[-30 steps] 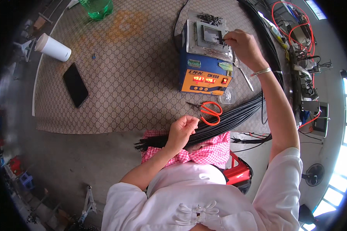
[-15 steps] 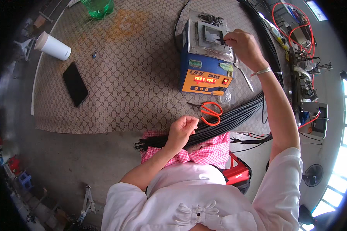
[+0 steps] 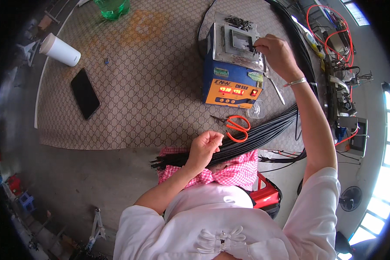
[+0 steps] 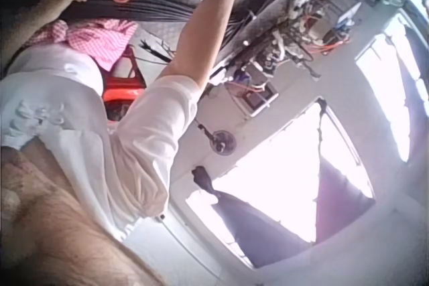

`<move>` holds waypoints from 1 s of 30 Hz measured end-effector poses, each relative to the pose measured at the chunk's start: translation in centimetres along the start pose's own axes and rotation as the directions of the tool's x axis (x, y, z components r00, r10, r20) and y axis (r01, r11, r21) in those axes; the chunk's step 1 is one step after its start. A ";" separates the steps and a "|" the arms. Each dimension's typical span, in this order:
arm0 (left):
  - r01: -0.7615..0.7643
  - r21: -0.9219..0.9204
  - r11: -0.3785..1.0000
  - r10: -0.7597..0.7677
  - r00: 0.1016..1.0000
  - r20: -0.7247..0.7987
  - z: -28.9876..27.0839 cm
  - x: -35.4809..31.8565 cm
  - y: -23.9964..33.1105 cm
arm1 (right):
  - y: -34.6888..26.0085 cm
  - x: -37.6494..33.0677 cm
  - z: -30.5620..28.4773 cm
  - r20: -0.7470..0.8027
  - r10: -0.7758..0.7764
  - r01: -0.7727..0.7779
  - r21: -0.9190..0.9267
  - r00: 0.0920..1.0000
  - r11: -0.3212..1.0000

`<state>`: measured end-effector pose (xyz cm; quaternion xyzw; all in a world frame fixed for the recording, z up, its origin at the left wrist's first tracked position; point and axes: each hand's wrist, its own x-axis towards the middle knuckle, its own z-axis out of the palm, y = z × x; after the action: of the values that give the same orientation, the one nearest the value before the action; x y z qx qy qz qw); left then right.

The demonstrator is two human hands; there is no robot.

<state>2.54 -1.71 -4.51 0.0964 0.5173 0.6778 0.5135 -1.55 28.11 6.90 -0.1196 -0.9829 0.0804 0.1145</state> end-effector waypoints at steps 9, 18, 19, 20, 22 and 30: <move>0.012 -0.026 1.000 -0.012 1.000 -0.007 -0.1 0.1 -0.3 | -0.4 0.2 -0.8 -0.022 -0.022 0.023 0.049 1.000 0.999; 0.029 -0.040 0.999 -0.029 1.000 0.003 -0.2 0.1 -0.3 | 0.0 0.0 -2.0 0.104 0.216 -0.237 0.293 0.971 0.926; 0.029 -0.043 0.999 -0.029 1.000 0.002 -0.2 0.1 -0.2 | 0.1 -0.1 -1.8 0.051 0.164 -0.172 0.284 0.985 0.943; 0.027 -0.044 0.999 -0.027 1.000 0.004 -0.2 0.1 -0.3 | 0.0 -0.1 -1.8 -0.013 0.107 -0.101 0.252 0.994 0.962; 0.025 -0.047 0.999 -0.024 1.000 0.006 -0.2 0.1 -0.4 | -0.5 -0.1 -1.7 -0.134 -0.015 0.039 0.176 0.991 0.984; 0.039 -0.028 0.999 -0.038 0.999 0.005 -0.3 0.1 -0.3 | -0.8 0.0 -0.9 -0.114 -0.145 0.125 -0.164 0.983 0.979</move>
<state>2.47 -1.82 -4.87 0.0808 0.5085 0.6747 0.5289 -1.51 27.50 7.86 -0.0660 -0.9829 -0.0125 0.1714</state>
